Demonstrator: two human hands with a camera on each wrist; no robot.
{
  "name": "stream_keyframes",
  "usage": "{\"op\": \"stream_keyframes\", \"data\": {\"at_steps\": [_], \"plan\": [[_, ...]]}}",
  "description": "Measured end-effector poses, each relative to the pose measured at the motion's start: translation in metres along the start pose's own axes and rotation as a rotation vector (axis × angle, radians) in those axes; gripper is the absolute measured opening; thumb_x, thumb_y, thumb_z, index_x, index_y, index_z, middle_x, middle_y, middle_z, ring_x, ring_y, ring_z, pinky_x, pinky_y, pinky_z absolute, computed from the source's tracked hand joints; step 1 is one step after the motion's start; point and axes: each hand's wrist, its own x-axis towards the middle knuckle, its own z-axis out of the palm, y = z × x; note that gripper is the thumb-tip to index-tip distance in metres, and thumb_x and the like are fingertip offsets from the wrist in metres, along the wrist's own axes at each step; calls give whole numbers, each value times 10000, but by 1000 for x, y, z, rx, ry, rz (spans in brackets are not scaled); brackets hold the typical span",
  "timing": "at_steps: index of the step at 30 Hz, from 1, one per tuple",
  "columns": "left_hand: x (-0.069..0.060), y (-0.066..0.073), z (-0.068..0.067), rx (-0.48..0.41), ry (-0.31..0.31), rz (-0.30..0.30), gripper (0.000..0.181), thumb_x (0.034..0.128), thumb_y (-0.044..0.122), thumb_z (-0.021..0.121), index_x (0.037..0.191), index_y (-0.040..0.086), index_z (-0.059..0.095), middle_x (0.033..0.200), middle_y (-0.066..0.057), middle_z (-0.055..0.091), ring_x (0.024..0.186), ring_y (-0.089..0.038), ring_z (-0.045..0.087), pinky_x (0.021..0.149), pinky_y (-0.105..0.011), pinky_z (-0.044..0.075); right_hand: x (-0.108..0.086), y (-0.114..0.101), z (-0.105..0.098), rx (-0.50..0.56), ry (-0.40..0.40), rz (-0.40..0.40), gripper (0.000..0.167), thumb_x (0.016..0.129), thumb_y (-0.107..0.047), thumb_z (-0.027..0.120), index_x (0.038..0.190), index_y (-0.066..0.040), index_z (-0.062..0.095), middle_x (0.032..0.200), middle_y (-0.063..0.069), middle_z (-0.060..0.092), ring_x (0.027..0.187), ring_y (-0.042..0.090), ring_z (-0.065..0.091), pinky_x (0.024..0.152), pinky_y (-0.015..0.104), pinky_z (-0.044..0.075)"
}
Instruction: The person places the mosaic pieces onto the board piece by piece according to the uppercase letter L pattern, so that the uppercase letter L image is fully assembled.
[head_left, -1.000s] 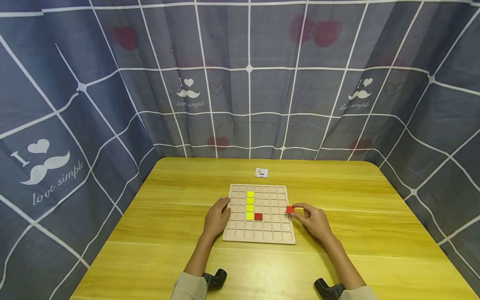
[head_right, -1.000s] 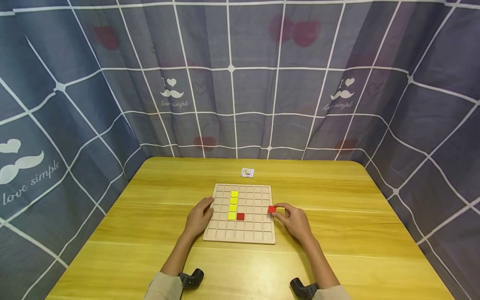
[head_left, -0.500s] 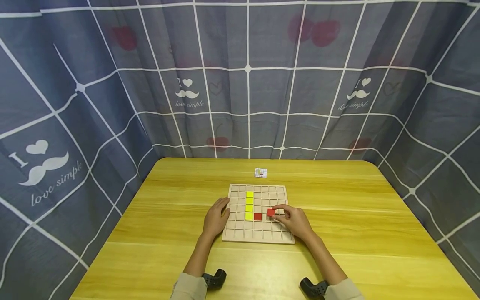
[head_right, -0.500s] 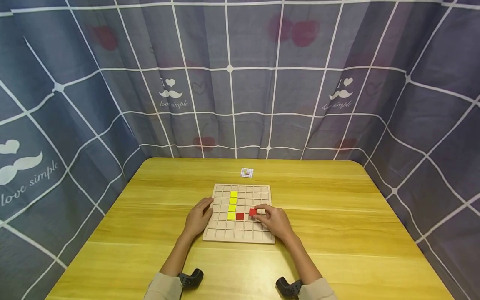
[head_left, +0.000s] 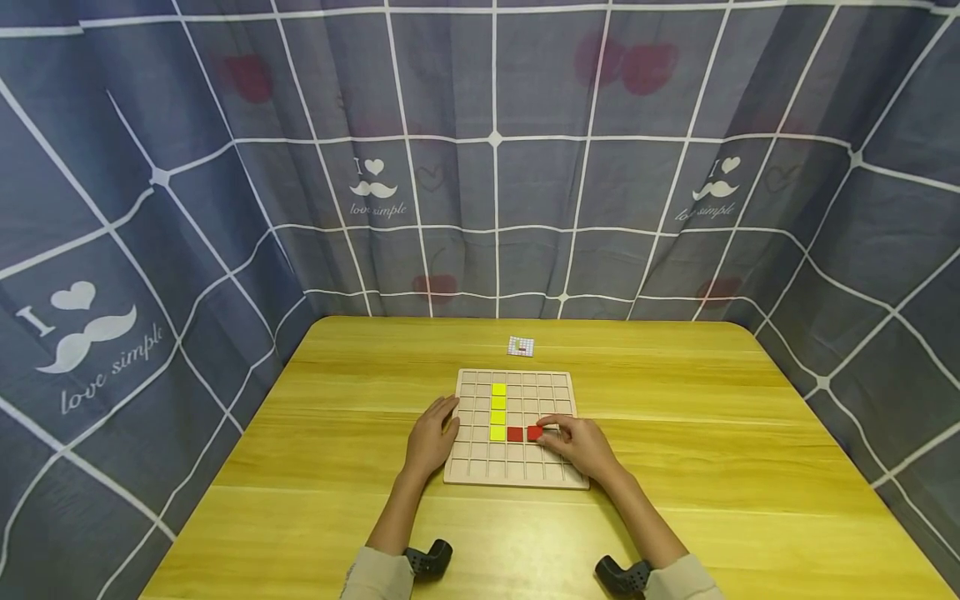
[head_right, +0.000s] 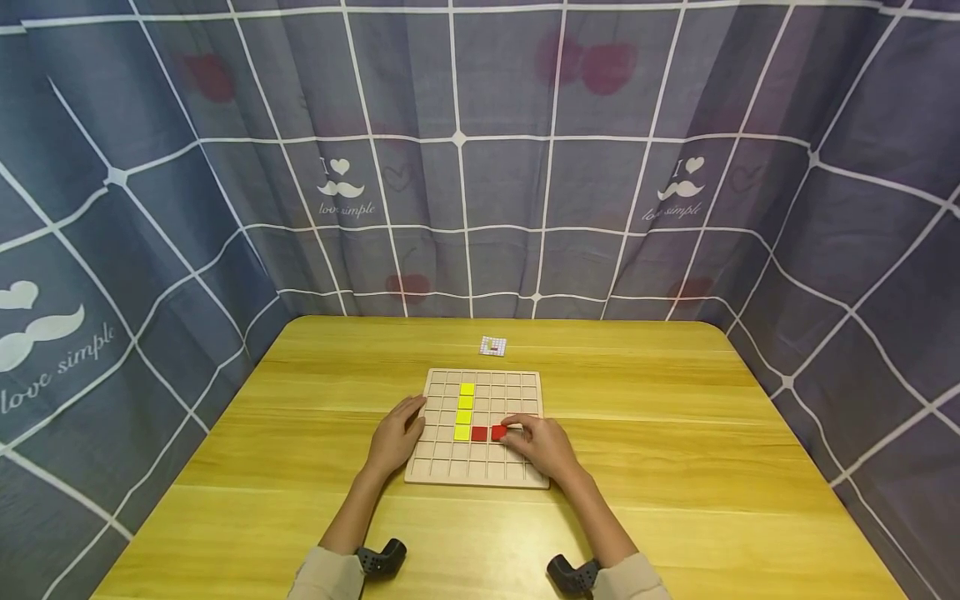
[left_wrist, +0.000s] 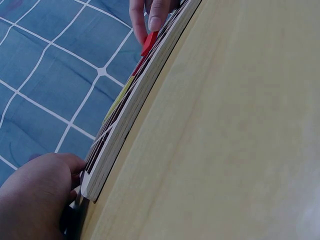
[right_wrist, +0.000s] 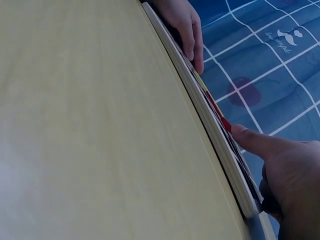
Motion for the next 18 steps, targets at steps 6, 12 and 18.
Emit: {"op": "stream_keyframes", "data": {"at_steps": [6,12,18], "plan": [[2,0,0,-1,-2,7,380,917,149,562,1281,43,548,1333,-109,501,1284,-300,378,1038,-492,315,1,-2,-1,-61,-19,1,238,780,-344,728,993,-242,704,507,-157,353,444,-3,271,417,186,248],[2,0,0,-7,-2,8,379,916,143,563,1281,41,548,1332,-114,501,1285,-299,376,1038,-495,314,1,-3,0,-99,-25,2,260,773,-354,731,1002,-235,707,510,-162,352,445,-4,272,417,183,243],[3,-1,-1,-30,-12,-5,388,917,151,564,1285,31,541,1336,-113,497,1288,-307,370,1037,-501,311,1,-1,-6,-57,-6,16,250,811,-344,702,1021,-208,704,490,-148,340,433,-1,238,404,187,228]]}}
